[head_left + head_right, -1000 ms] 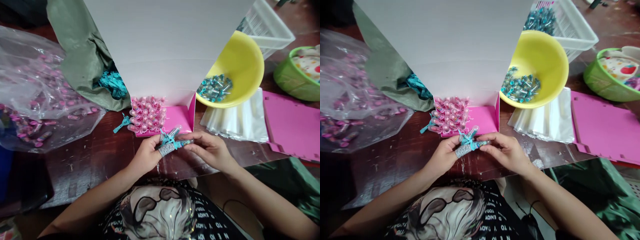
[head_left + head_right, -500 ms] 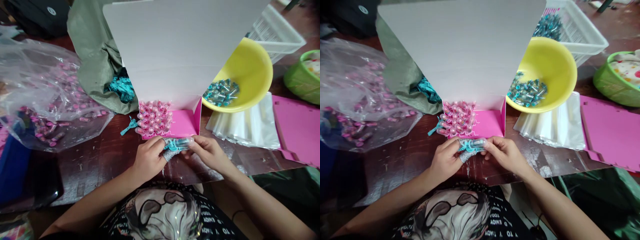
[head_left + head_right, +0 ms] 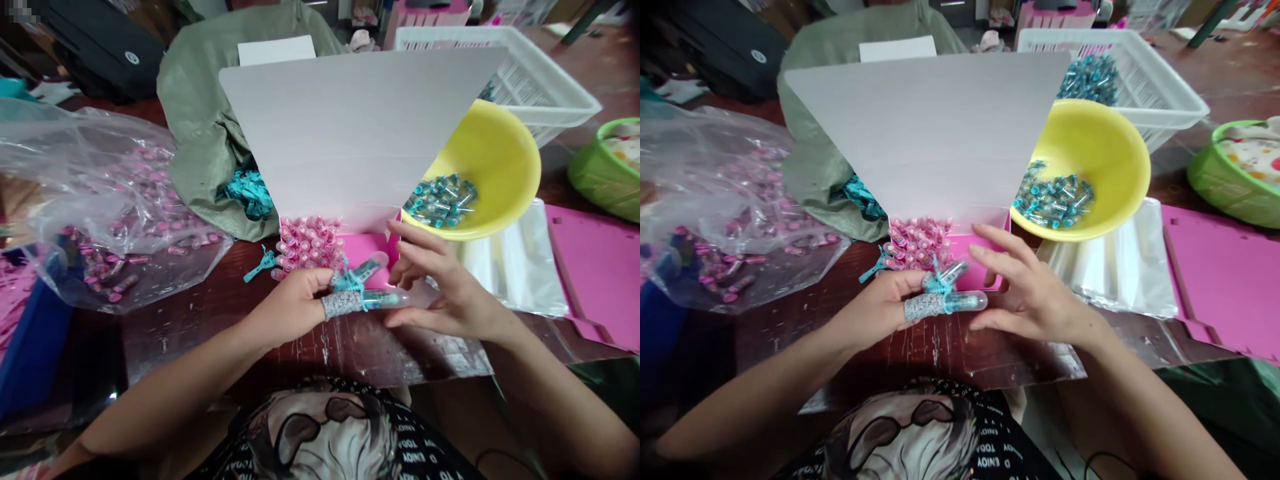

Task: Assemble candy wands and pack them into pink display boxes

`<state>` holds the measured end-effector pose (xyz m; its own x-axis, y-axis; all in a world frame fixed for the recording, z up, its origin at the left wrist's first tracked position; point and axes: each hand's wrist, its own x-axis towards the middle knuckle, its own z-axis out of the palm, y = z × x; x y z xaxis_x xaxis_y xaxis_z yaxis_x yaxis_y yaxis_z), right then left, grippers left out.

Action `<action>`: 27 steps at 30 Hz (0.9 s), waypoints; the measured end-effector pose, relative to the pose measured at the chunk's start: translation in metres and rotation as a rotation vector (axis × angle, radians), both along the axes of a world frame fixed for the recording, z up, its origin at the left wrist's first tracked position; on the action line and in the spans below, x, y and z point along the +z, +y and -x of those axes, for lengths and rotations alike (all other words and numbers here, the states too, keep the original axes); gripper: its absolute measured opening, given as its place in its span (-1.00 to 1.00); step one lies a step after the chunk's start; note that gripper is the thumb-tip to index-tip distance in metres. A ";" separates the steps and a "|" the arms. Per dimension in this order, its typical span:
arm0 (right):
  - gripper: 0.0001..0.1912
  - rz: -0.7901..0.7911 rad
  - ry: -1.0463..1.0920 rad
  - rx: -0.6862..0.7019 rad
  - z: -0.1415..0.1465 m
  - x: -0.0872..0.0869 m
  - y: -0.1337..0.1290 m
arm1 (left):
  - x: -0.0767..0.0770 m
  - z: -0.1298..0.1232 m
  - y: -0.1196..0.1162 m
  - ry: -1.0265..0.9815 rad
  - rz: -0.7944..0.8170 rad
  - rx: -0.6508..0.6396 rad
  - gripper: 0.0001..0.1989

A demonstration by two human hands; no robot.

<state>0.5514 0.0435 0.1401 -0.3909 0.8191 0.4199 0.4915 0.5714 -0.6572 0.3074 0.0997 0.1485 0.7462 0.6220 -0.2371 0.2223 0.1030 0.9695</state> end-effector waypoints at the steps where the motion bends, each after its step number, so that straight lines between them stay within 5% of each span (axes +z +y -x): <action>1: -0.26 -0.007 -0.042 0.074 -0.002 0.005 0.005 | 0.004 -0.001 0.004 0.033 0.002 -0.075 -0.88; 4: -0.60 0.008 -0.103 0.222 -0.013 0.021 0.021 | 0.014 -0.003 0.029 0.167 -0.342 -0.191 -0.84; 7: -0.68 -0.041 -0.142 -0.100 -0.029 0.026 0.044 | 0.014 0.000 0.071 0.263 -0.947 -0.065 -0.74; 10: -0.67 0.006 -0.440 -0.428 -0.032 0.015 0.074 | 0.000 0.005 0.109 0.371 -1.209 -0.180 -0.67; 14: -0.62 0.144 -0.801 -0.467 -0.009 -0.006 0.108 | -0.019 0.012 0.120 0.537 -1.245 -0.258 -0.52; 18: -0.65 0.211 -0.979 -0.445 0.012 -0.006 0.122 | -0.020 0.017 0.111 0.514 -1.242 -0.245 -0.54; 27: -0.69 0.182 -0.953 -0.422 0.021 -0.018 0.127 | -0.025 0.021 0.110 0.441 -1.215 -0.191 -0.58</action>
